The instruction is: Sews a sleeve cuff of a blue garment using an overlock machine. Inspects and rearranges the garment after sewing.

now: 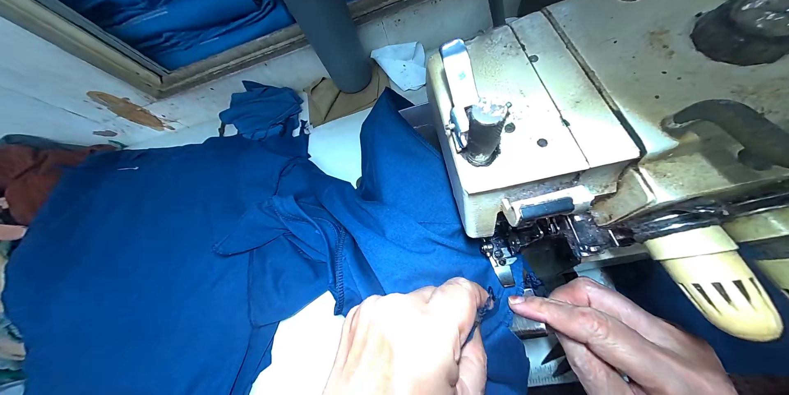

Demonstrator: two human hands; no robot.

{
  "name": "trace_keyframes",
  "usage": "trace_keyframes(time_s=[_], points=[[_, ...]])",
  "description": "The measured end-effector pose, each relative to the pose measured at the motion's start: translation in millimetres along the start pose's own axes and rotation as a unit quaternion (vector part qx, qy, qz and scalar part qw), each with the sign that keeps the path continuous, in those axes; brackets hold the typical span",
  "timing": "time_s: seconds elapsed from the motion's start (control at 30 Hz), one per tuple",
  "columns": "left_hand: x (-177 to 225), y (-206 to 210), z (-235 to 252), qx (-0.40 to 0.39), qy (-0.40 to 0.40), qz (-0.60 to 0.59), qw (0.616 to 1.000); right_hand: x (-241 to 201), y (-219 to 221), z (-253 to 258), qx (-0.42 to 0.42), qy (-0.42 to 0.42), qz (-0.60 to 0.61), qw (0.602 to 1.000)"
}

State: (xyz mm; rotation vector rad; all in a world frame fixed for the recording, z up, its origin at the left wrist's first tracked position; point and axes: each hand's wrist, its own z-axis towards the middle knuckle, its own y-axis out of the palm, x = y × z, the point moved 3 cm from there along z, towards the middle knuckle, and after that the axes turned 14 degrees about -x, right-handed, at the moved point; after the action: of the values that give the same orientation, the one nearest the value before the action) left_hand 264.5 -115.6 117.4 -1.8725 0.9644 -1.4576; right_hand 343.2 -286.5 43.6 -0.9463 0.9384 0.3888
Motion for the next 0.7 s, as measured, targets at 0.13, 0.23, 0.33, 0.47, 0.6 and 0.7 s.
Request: trace_keyframes(time_s=[0.13, 0.23, 0.33, 0.47, 0.6, 0.7], points=[[10.5, 0.9, -4.3, 0.005, -0.009, 0.048, 0.999, -0.3, 0.5, 0.0, 0.007, -0.003, -0.006, 1.0], [17.1, 6.0, -8.5, 0.022, -0.008, 0.073, 0.997, 0.1, 1.7, -0.8, 0.01, -0.005, -0.006, 1.0], [21.3, 13.9, -12.1, 0.061, 0.004, 0.102, 0.993, 0.5, 2.9, -0.4, 0.009, -0.009, -0.008, 1.0], [26.4, 27.4, -14.1, 0.114, 0.001, 0.166, 0.98, 0.8, 5.4, -1.1, 0.037, -0.002, 0.032, 0.999], [31.8, 41.1, -14.2, 0.16, -0.003, 0.212, 0.964, 8.5, 21.3, -13.2, 0.082, 0.023, 0.162, 0.983], [38.1, 45.4, -10.6, 0.16, -0.006, 0.221, 0.962, 10.9, 32.6, -20.3, 0.072, 0.065, 0.21, 0.973]])
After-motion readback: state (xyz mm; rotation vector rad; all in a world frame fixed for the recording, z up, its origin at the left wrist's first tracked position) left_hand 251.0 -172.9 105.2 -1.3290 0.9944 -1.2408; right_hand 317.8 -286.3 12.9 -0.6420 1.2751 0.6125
